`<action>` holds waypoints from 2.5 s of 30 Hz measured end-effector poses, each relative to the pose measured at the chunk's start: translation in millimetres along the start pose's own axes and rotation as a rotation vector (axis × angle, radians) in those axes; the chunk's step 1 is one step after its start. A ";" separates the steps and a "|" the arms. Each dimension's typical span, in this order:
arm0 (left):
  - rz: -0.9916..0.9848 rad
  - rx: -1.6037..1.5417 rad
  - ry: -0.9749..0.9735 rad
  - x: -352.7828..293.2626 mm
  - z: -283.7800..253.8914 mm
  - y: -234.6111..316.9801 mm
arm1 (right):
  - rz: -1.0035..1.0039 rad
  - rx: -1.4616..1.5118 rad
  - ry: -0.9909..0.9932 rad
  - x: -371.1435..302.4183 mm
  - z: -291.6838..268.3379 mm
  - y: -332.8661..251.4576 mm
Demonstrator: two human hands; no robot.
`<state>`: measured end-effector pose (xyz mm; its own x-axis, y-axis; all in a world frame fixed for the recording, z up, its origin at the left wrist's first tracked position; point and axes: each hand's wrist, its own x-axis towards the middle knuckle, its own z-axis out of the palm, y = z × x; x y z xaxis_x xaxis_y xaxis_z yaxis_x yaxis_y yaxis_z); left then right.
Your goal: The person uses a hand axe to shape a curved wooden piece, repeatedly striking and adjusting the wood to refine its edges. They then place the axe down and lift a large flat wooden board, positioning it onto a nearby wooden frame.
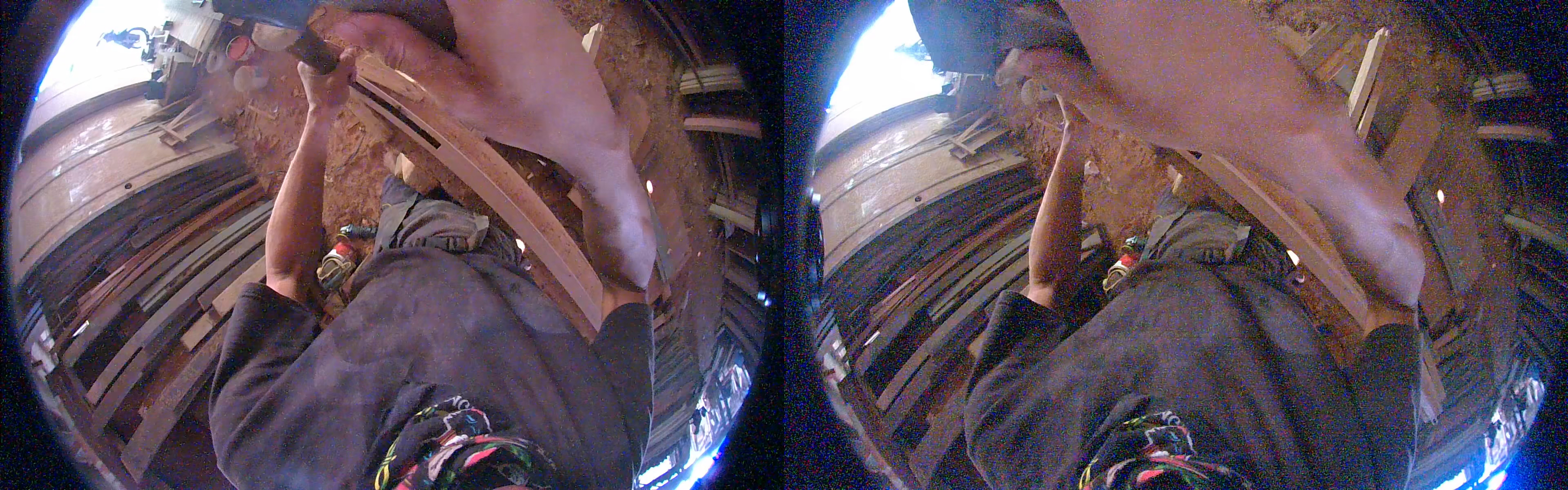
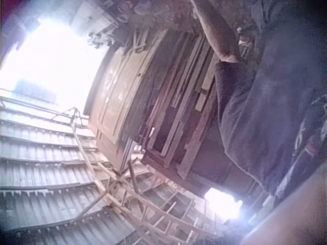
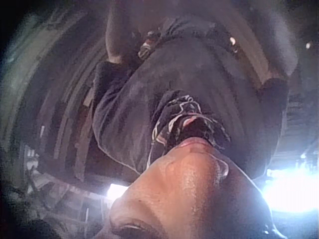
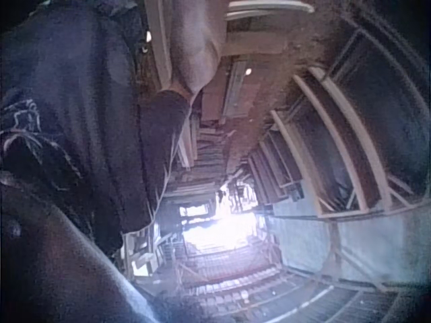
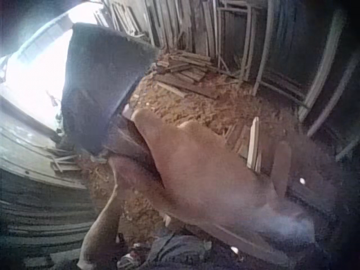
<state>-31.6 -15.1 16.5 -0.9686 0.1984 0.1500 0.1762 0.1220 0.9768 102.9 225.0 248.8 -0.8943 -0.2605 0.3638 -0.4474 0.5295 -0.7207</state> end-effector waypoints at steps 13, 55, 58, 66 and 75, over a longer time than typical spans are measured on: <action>0.094 -0.067 0.170 -14.7 5.3 -26.6 | 0.065 -0.315 -0.063 0.7 59.5 34.3; 0.048 0.033 -0.030 -50.0 38.6 -25.0 | 0.042 -0.354 0.010 -22.5 64.8 63.6; -0.006 -0.034 0.023 -43.9 30.1 -25.7 | 0.091 -0.322 0.006 -28.4 59.2 56.7; -0.159 -0.453 0.201 -1.2 22.8 -5.1 | 0.481 0.164 0.049 -119.8 44.0 49.4; 0.067 -0.072 -0.153 -37.6 39.1 -18.7 | 0.639 0.183 0.099 -130.4 19.5 39.4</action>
<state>8.4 13.1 -13.3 -0.9160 0.3503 0.1955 0.2211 0.0343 0.9747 201.8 264.0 161.5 -0.9829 0.1383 -0.1214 0.1682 0.4073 -0.8977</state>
